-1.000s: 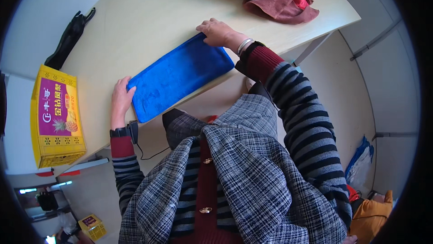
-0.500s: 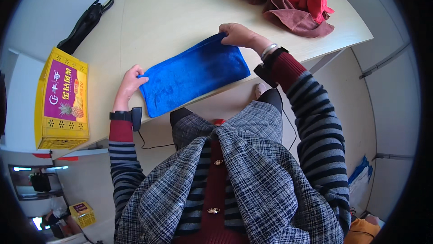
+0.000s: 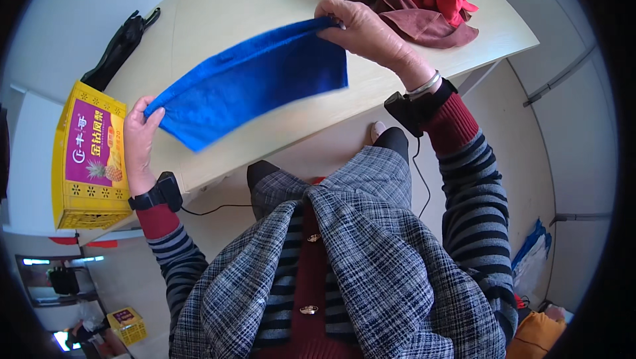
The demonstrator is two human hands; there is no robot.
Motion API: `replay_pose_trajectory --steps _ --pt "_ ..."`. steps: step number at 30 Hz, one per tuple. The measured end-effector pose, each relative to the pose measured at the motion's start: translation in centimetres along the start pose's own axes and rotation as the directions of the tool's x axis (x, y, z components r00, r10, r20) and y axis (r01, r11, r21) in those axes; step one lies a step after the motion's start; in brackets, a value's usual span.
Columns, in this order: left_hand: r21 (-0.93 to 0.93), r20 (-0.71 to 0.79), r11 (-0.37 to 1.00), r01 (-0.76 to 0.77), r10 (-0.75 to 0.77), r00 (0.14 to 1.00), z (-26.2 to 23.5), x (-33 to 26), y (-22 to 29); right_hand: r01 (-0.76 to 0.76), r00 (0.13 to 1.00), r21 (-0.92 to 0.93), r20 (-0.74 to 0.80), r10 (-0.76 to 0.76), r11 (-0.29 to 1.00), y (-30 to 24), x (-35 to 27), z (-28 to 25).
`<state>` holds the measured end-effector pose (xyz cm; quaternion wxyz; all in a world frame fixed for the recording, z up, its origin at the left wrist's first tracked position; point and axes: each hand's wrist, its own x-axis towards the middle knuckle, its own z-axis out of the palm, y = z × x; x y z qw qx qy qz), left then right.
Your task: Folding several blue and brown cloths on a work table in a factory environment.
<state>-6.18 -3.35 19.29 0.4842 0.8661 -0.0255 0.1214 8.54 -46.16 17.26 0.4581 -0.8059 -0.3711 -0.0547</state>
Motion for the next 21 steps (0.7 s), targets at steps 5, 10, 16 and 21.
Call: replay_pose_trajectory --steps 5,10,16,21 --pt "-0.136 0.137 0.977 0.162 -0.143 0.980 -0.3 -2.5 -0.5 -0.197 0.966 0.235 0.212 0.147 0.952 -0.6 -1.5 -0.7" --pt "-0.277 0.272 0.911 0.305 -0.230 0.935 -0.9 -4.4 -2.3 -0.353 0.901 0.330 0.372 0.223 0.876 -0.3 -1.5 0.5" --pt "-0.111 0.237 0.936 0.335 -0.302 0.923 1.5 1.7 -12.4 -0.386 0.899 0.142 0.281 0.337 0.912 6.5 0.7 5.9" --pt "0.648 -0.376 0.750 0.130 0.167 0.911 5.5 -0.5 -14.9 -0.143 0.980 -0.344 -0.179 0.085 0.928 7.5 1.1 11.7"
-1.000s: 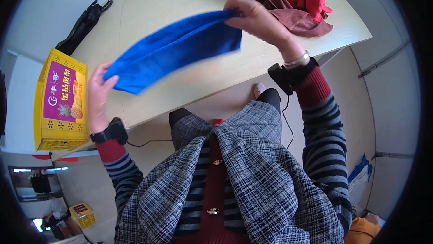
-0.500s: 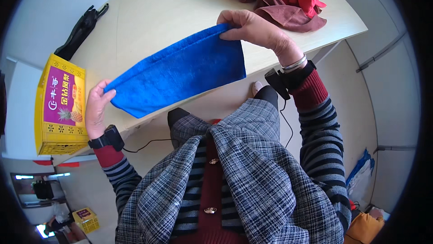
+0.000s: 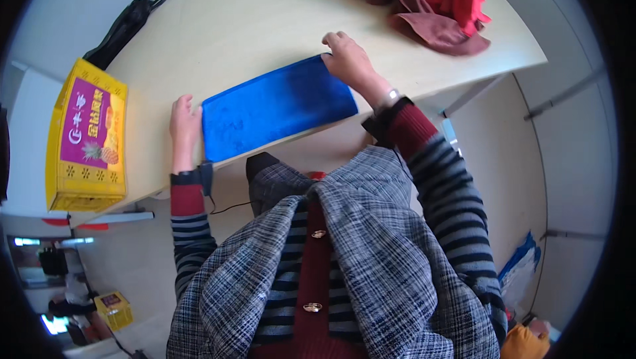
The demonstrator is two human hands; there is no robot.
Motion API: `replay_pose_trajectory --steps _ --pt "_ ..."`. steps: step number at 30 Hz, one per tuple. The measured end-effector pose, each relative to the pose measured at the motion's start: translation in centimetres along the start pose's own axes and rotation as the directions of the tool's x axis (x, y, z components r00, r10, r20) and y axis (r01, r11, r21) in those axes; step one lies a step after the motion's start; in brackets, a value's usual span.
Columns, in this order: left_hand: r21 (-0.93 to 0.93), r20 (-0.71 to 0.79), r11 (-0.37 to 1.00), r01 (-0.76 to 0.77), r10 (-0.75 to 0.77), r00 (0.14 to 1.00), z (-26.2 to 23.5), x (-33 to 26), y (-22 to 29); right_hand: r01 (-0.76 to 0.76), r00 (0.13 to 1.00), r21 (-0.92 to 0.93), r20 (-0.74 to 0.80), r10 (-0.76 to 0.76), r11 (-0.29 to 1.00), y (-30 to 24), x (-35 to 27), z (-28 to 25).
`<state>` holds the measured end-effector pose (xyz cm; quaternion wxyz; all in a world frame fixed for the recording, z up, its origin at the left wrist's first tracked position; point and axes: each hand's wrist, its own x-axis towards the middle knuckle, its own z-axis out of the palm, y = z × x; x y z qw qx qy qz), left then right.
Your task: Folding several blue and brown cloths on a work table in a factory environment.
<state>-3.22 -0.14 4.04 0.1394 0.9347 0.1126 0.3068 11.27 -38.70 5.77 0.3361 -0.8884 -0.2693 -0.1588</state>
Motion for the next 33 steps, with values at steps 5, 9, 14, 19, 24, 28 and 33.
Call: replay_pose_trajectory --steps 5,9,14,19,24,28,33 --pt "-0.394 0.000 0.872 -0.290 0.315 0.949 1.2 -4.9 9.1 0.256 0.956 -0.054 0.160 -0.245 0.965 -4.2 -4.8 0.7" --pt "-0.286 0.268 0.917 -0.280 0.357 0.895 2.3 -7.4 14.1 0.301 0.911 -0.092 0.321 -0.258 0.949 -6.7 -6.5 2.6" --pt "-0.202 0.210 0.958 -0.205 0.247 0.946 2.2 -10.0 13.0 0.376 0.877 -0.223 0.398 -0.268 0.899 -8.3 -8.3 5.1" --pt "-0.174 0.199 0.978 -0.115 0.149 0.969 1.3 -9.9 11.2 0.325 0.894 -0.251 0.397 -0.210 0.912 -7.2 -8.1 4.0" --pt "-0.118 0.125 0.987 -0.108 0.122 0.985 2.8 -9.9 9.4 0.292 0.912 -0.353 0.383 -0.148 0.889 -4.6 -8.3 3.0" --pt "-0.135 0.079 0.985 -0.111 0.123 0.989 3.3 -10.3 8.6 0.252 0.934 -0.375 0.336 -0.122 0.892 -1.6 -9.0 2.9" --pt "-0.148 0.063 0.982 -0.116 0.126 0.990 3.0 -10.5 7.9 0.173 0.951 -0.327 0.303 -0.070 0.929 1.5 -9.8 2.4"
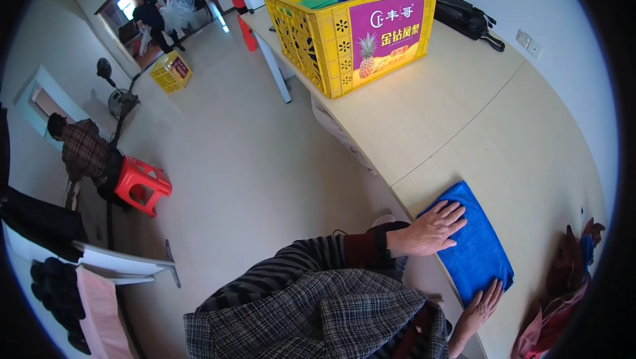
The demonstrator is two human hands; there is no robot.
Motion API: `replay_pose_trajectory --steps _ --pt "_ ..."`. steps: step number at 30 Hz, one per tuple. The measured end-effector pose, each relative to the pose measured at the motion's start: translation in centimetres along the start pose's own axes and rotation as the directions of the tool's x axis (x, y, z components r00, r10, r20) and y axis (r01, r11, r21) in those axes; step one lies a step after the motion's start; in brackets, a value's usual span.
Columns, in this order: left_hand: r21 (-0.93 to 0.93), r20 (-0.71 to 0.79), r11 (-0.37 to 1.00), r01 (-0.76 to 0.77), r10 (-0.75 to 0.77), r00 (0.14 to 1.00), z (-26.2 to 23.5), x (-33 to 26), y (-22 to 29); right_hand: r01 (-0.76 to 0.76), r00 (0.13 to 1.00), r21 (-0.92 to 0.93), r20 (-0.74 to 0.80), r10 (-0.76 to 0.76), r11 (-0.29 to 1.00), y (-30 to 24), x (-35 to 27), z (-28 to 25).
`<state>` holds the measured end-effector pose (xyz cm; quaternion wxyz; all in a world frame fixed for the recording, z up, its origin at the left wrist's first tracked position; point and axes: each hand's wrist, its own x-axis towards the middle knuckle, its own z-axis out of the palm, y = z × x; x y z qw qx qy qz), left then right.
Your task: Folding several blue and brown cloths on a work table in a factory environment.
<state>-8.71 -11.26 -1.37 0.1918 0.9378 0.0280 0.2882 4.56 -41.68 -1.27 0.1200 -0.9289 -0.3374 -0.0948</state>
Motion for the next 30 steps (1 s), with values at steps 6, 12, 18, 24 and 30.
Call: replay_pose_trajectory --steps 6,12,18,24,30 --pt "0.023 0.044 0.999 0.035 -0.036 0.998 0.9 1.0 0.9 -0.119 0.991 -0.248 0.026 0.129 0.961 -0.1 0.8 -1.5" --pt "-0.009 0.084 0.995 -0.095 0.095 0.992 4.5 3.3 3.1 0.105 0.994 -0.046 -0.028 -0.106 0.993 -5.8 5.1 0.5" --pt "-0.109 0.074 0.988 -0.107 0.115 0.991 4.2 3.9 2.5 0.015 0.990 -0.174 0.144 0.010 0.985 -7.3 5.7 0.7" --pt "-0.104 0.097 0.994 -0.029 0.039 0.995 2.6 4.2 1.6 -0.004 0.990 -0.242 0.137 0.038 0.970 -5.1 5.7 0.2" --pt "-0.050 0.118 0.996 0.078 -0.071 0.990 1.2 4.3 1.0 0.019 0.997 -0.215 0.082 -0.002 0.976 -1.9 5.5 0.7"
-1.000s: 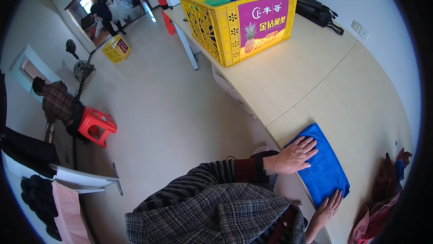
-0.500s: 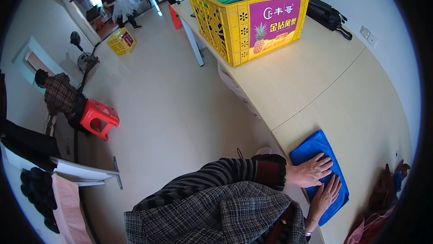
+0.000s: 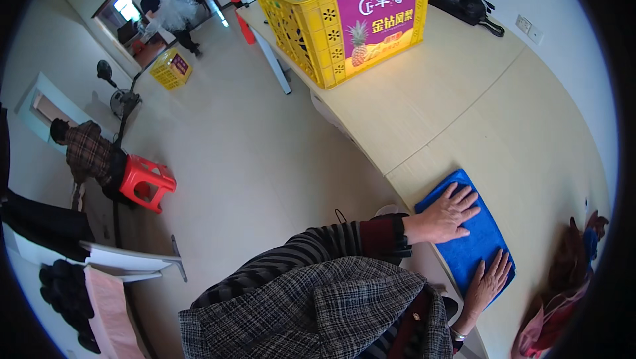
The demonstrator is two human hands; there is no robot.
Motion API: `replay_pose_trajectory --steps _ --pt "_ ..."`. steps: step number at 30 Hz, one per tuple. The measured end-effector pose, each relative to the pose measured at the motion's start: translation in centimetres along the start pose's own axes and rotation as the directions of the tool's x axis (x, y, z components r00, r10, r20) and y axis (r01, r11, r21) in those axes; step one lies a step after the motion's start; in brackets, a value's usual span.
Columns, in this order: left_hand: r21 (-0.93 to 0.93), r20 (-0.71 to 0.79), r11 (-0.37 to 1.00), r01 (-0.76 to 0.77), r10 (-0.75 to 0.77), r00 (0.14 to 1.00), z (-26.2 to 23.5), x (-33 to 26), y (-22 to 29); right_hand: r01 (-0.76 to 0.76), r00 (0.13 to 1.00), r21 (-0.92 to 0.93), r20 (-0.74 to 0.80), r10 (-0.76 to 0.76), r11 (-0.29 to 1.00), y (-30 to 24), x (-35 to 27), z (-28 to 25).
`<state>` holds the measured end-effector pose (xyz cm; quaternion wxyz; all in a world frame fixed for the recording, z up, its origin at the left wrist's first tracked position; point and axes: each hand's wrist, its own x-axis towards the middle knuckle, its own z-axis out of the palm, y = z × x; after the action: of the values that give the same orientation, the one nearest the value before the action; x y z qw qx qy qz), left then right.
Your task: Folding several blue and brown cloths on a work table in a factory environment.
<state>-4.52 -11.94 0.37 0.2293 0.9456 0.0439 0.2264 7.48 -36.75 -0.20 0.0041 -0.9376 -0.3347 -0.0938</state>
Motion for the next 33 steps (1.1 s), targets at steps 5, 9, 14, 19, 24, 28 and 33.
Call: replay_pose_trajectory --steps 5,9,14,19,24,28,33 --pt "0.082 -0.014 0.993 0.079 -0.078 0.997 -0.1 -0.1 -0.6 -0.015 0.997 0.108 -0.073 0.023 0.994 2.3 -1.6 0.3" --pt "0.111 0.007 0.990 0.086 -0.087 0.996 -2.9 0.8 0.5 -0.098 0.992 0.185 -0.055 0.110 0.978 2.6 -3.3 -2.2" --pt "0.300 0.020 0.944 0.141 -0.154 0.988 -3.6 0.4 -2.6 -0.067 0.980 0.295 -0.161 0.119 0.953 1.6 -2.5 -3.3" --pt "0.414 0.064 0.881 0.228 -0.278 0.958 -4.0 0.1 -4.6 -0.132 0.974 0.254 -0.145 0.173 0.958 1.5 -2.5 -3.7" --pt "0.468 -0.002 0.859 0.205 -0.231 0.973 -3.6 0.9 -1.0 -0.188 0.964 0.189 -0.153 0.218 0.964 1.1 -2.7 -6.8" --pt "0.416 0.196 0.907 -0.070 -0.014 0.980 -2.2 1.3 5.1 -0.060 0.970 0.292 -0.210 0.125 0.954 -3.3 -1.8 -7.4" --pt "0.264 0.225 0.940 -0.216 0.158 0.961 0.9 0.2 5.7 0.084 0.980 0.331 -0.196 -0.018 0.940 -6.0 -1.5 -4.6"
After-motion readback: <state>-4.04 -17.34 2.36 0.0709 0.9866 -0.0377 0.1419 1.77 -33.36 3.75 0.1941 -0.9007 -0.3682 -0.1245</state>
